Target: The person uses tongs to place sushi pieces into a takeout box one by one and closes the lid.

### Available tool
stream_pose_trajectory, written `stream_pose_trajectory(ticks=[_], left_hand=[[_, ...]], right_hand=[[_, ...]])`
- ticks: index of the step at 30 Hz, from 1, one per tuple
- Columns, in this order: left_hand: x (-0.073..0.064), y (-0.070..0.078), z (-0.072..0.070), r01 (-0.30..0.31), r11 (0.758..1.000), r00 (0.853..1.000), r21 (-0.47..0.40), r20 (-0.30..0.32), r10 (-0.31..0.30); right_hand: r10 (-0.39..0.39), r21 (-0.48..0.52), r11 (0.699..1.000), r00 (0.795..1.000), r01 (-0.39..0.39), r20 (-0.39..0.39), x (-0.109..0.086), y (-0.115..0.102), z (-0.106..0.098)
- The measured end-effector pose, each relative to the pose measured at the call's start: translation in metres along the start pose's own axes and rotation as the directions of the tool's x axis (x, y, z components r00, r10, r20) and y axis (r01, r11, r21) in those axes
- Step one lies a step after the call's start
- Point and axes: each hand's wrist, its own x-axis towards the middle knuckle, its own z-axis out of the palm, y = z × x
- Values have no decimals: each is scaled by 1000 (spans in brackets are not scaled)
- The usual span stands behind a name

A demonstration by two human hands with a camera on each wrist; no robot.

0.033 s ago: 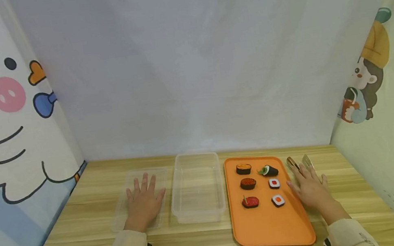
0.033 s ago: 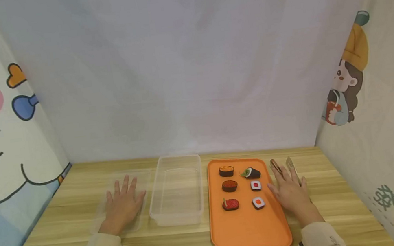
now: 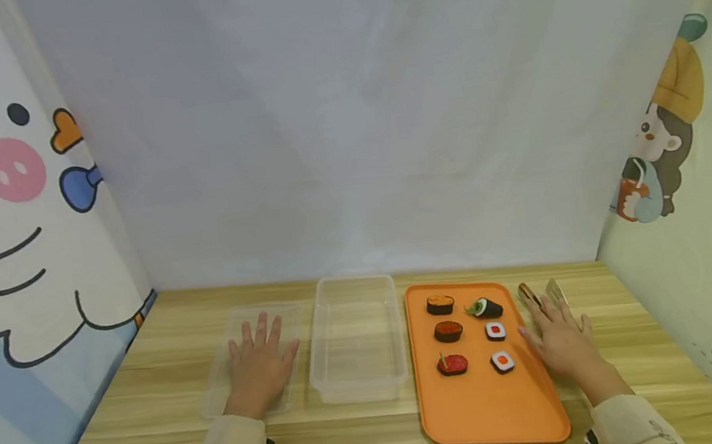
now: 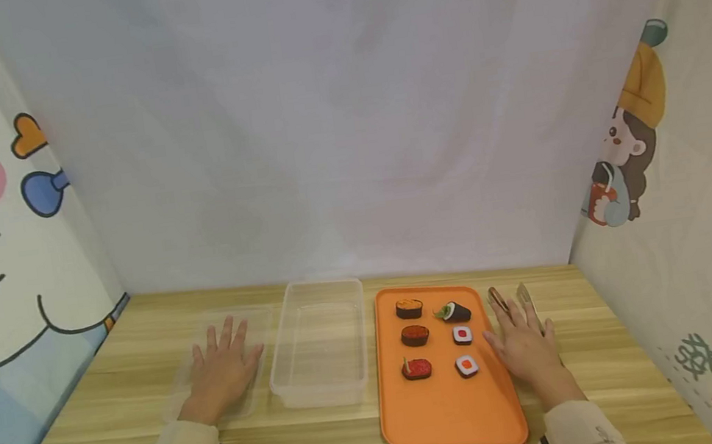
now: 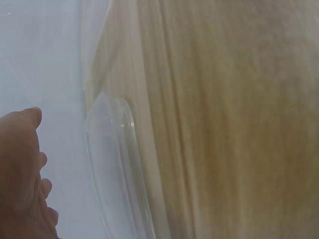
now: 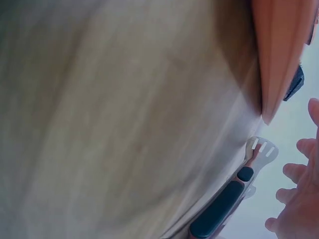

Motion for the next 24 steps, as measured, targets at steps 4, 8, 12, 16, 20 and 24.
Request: stream_pose_trajectory(ticks=[4,8,12,16,20,24], left_hand=[[1,0,0,-14,1000,1000,-9,-14,14],[2,2,0,-53,985,998,-166,-32,48],[-2,10,-1,-51,884,999,-466,-21,47],[-8,19,-1,-7,757,1000,-653,10,18],[-14,27,2,5,699,1000,-715,18,11],[-18,33,8,14,687,1000,-726,19,0]], right_hand=[[1,5,1000,1000,-1,-6,-1,-4,-6],[14,19,1000,999,-13,-49,-3,-1,-11],[77,74,995,994,-71,-81,-6,6,-18],[151,127,981,988,-147,-23,-9,14,-23],[211,143,966,976,-216,47,-10,21,-23],[241,115,962,967,-249,77,-11,30,-18]])
